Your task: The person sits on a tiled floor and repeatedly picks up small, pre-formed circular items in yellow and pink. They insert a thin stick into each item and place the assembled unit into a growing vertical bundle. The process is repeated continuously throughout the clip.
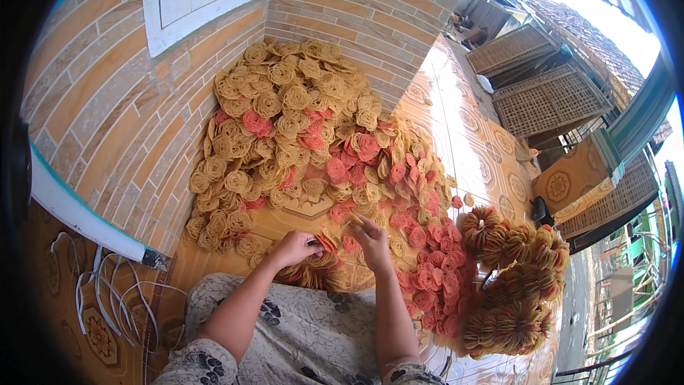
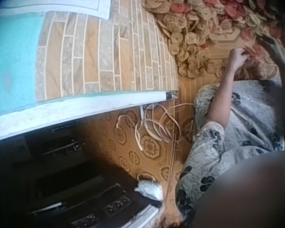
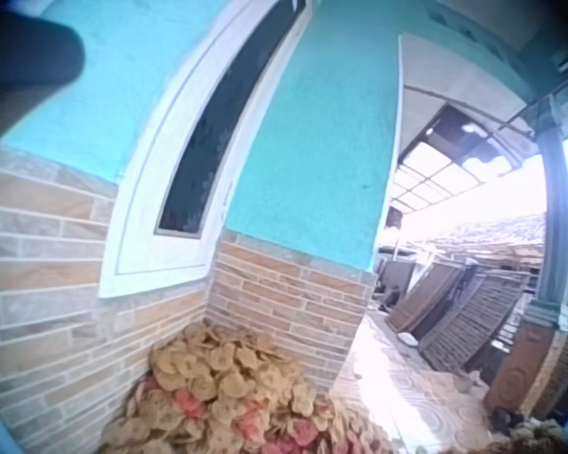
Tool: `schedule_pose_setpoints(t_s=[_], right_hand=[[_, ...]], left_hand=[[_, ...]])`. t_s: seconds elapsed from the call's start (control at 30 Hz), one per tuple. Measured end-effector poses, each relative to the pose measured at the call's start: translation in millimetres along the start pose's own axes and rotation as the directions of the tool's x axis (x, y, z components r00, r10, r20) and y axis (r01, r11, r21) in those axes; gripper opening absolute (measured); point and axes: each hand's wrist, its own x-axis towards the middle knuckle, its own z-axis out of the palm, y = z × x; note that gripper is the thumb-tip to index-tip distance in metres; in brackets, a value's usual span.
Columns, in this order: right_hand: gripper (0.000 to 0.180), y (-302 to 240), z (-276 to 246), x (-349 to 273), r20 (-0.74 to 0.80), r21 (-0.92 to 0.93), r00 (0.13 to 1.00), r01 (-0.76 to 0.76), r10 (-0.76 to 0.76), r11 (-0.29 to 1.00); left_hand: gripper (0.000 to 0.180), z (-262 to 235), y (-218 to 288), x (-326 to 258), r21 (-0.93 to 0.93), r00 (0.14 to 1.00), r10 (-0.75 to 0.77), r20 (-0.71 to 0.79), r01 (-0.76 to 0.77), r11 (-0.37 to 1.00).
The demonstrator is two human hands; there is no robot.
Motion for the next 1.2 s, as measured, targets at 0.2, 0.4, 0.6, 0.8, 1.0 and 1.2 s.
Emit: schedule_pose_setpoints(t_s=[0.2,0.4,0.6,0.8,1.0,1.2], right_hand=[[0.032,-6,6,-1,-0.018,-0.288,0.988,0.141,-0.153,0.947],[0.031,-7,6,-3,0.011,-0.452,0.963,0.244,-0.268,0.858],[0.031,-8,5,-3,-0.002,-0.41,0.981,0.174,-0.191,0.895],[0.04,-17,-13,-9,0.26,-0.365,0.952,0.252,-0.162,0.896],[0.057,16,-56,-14,0.004,-1.0,0.992,0.005,0.129,-0.012],[0.03,25,-56,2,-0.114,-0.728,0.985,-0.174,0.132,0.663]], left_hand=[[0.023,2,-9,2,0.028,0.999,0.03,-0.02,-0.03,0.999],[0.024,3,-9,3,0.01,0.999,0.046,-0.02,-0.045,0.999],[0.022,2,-1,1,0.061,0.999,-0.036,0.024,0.035,0.998],[0.022,2,-1,-1,0.107,0.999,-0.017,-0.033,0.02,0.994],[0.023,6,-7,0,0.071,0.996,0.033,-0.081,-0.027,0.997],[0.023,3,-5,-1,0.092,0.996,0.071,-0.058,-0.066,0.994]])
